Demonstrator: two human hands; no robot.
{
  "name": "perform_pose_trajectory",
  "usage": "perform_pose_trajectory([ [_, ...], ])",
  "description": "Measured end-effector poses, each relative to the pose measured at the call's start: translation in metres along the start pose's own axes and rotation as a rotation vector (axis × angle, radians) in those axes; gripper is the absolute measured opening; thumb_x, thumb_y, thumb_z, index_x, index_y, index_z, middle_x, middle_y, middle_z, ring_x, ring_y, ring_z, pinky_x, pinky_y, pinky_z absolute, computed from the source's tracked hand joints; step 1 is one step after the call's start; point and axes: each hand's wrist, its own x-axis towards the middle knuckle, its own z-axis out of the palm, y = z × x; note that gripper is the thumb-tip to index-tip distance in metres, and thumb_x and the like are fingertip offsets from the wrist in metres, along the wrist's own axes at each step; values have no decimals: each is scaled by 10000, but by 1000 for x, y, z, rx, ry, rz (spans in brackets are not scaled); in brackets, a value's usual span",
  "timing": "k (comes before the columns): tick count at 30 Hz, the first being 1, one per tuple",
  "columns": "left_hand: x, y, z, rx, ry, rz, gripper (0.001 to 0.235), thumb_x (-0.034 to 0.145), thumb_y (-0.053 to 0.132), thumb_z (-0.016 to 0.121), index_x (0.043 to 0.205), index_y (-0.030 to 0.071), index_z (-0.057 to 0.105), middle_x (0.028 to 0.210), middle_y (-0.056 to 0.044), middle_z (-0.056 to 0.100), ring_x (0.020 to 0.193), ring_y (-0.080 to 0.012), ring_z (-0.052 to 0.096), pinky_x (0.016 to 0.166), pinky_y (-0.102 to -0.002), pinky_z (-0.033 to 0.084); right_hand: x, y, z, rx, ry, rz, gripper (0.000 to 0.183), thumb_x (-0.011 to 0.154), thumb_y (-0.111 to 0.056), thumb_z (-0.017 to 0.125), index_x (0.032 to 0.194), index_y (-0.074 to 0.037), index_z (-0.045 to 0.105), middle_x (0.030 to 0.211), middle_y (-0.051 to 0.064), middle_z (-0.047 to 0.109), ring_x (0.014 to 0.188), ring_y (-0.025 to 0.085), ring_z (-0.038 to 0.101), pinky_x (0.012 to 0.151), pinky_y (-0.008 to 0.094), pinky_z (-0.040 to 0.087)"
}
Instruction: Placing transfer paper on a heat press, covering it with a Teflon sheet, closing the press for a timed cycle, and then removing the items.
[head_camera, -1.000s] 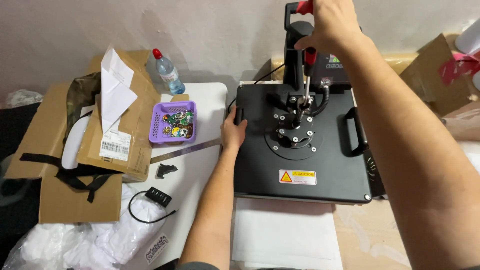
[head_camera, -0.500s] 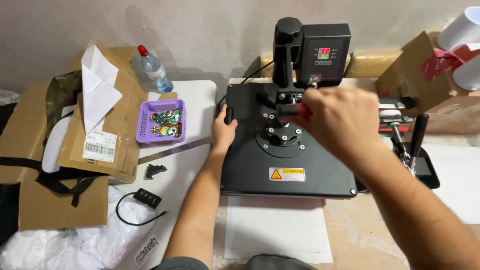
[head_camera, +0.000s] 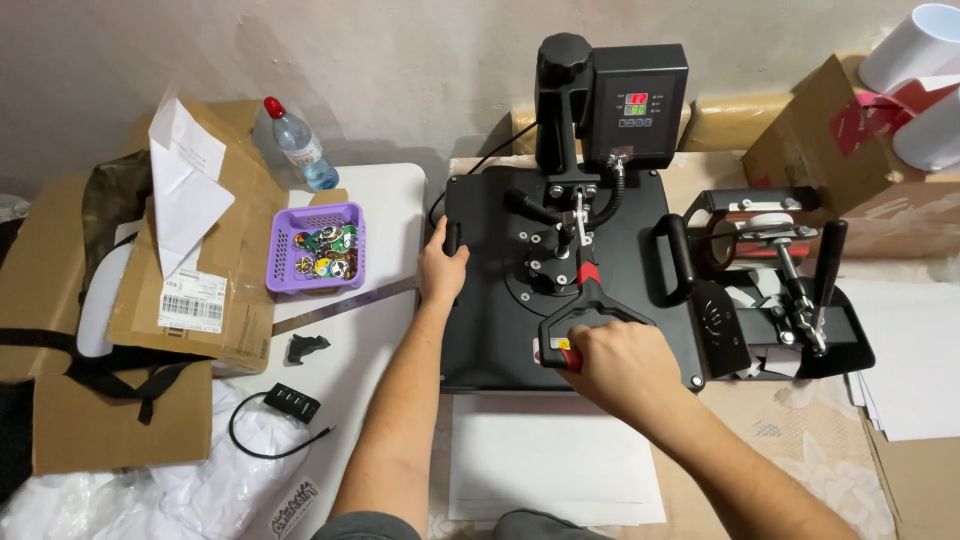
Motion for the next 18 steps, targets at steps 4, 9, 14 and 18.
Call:
perform_pose_trajectory([
  [4, -2, -4, 1, 51, 25, 20, 625, 959, 185, 616, 1550, 163, 413, 1503, -176, 503, 1331, -389, 527, 1022, -493, 527, 0, 2, 17, -36, -14, 14, 215, 735, -434, 735, 684, -236, 669, 553, -23, 637, 604, 224, 698, 574, 327, 539],
  [9, 5, -2, 6, 253, 43, 30, 583, 982, 233, 541, 1542, 193, 384, 1327, -221, 635, 1194, -389, 642, 955, -515, 574, 7, -12, -23, 44, -158, -32, 426, 757, -597, 730, 672, -180, 749, 624, 104, 699, 693, 319, 725, 649, 377, 557],
  [14, 29, -17, 26, 607, 68, 148, 510, 986, 183, 485, 1462, 77, 338, 985, -210, 711, 923, -369, 737, 795, -502, 604, 8, -14, -17, 9, -112, -122, 321, 783, -480, 760, 727, -167, 714, 630, 70, 704, 645, 279, 723, 613, 365, 570],
  [18, 38, -23, 31, 696, 83, 192, 506, 983, 158, 459, 1459, 25, 351, 988, -197, 702, 894, -354, 742, 764, -491, 610, 0, -9, 17, -74, 67, -163, 302, 742, -396, 802, 889, -195, 630, 673, 5, 705, 636, 207, 722, 589, 331, 566],
])
